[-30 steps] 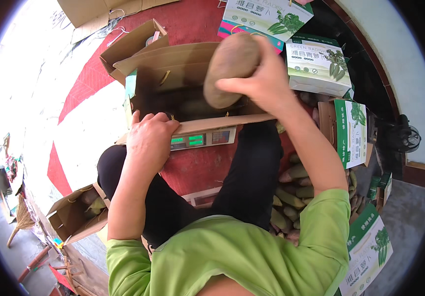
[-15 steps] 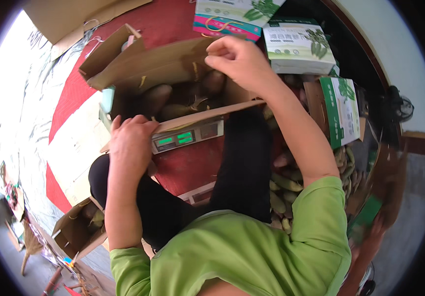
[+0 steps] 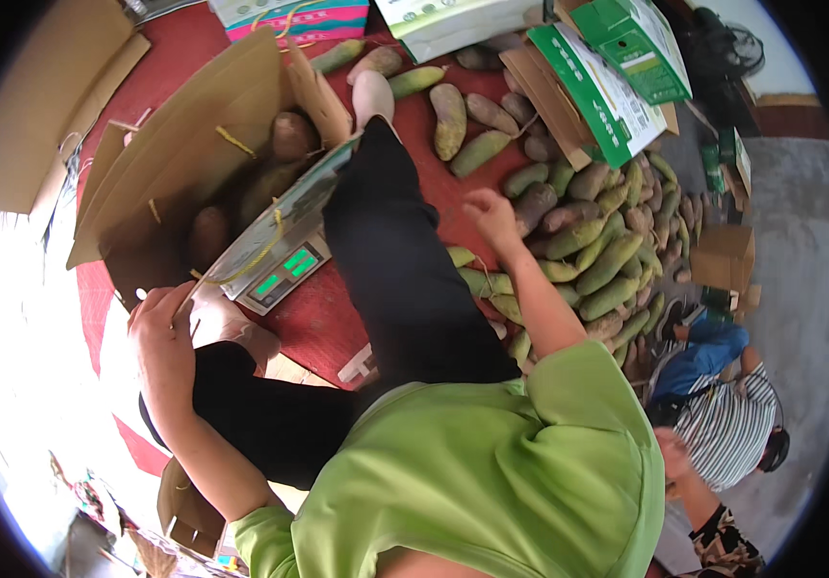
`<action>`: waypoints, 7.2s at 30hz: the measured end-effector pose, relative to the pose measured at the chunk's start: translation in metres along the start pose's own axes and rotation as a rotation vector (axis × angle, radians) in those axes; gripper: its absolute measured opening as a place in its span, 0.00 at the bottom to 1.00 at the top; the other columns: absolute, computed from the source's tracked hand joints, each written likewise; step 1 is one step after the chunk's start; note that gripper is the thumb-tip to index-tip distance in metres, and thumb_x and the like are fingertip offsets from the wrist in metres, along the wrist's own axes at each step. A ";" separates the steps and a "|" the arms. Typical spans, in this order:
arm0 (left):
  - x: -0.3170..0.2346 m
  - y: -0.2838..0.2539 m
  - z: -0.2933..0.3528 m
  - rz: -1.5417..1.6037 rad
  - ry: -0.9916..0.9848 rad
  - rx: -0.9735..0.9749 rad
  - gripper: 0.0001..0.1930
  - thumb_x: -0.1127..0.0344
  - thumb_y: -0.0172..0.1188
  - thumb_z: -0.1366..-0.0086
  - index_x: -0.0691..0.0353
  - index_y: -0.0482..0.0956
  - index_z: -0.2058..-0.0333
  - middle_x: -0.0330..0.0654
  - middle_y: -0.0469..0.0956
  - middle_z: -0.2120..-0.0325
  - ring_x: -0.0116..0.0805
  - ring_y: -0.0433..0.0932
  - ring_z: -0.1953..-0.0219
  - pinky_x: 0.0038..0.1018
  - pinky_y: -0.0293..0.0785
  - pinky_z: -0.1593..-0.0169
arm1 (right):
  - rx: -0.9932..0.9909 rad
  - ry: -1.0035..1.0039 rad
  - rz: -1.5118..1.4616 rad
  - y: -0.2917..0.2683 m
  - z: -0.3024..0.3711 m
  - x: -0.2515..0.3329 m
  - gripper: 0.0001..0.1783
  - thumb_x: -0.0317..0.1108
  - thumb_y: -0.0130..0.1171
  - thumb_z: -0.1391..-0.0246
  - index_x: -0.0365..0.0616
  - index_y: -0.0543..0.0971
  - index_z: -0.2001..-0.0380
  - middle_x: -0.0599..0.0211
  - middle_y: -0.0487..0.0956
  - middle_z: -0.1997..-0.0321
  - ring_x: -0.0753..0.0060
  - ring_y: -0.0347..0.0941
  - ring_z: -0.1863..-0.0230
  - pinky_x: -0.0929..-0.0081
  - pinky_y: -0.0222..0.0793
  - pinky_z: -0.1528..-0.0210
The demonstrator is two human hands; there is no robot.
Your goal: Picking up produce from a pile on the floor and placing it into cardboard boxes on a scale.
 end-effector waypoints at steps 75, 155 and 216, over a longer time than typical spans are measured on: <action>0.014 -0.002 0.003 -0.067 0.038 -0.056 0.13 0.74 0.52 0.48 0.60 0.82 0.65 0.44 0.78 0.69 0.45 0.77 0.62 0.35 0.70 0.54 | -0.047 -0.790 -0.025 -0.008 -0.026 0.301 0.17 0.28 0.63 0.52 0.40 0.78 0.57 0.64 0.78 0.59 0.69 0.75 0.59 0.73 0.70 0.56; 0.008 -0.002 0.004 0.143 0.042 -0.115 0.12 0.76 0.61 0.52 0.65 0.82 0.66 0.43 0.76 0.71 0.41 0.75 0.67 0.32 0.72 0.61 | 0.113 0.205 0.826 -0.019 -0.015 -0.093 0.19 0.50 0.46 0.41 0.51 0.79 0.59 0.63 0.78 0.55 0.51 0.73 0.54 0.53 0.69 0.53; 0.031 -0.006 0.016 0.066 0.174 -0.389 0.11 0.65 0.63 0.46 0.60 0.81 0.63 0.42 0.77 0.72 0.44 0.76 0.69 0.34 0.73 0.63 | 0.008 -0.308 -0.523 0.035 -0.101 0.316 0.12 0.31 0.58 0.43 0.41 0.78 0.56 0.65 0.79 0.54 0.74 0.72 0.50 0.73 0.67 0.52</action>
Point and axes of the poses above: each hand's wrist, its own z-axis away from the middle knuckle, its own y-axis out of the palm, x = y × z, the point moved 3 cm from there along -z, towards the middle knuckle
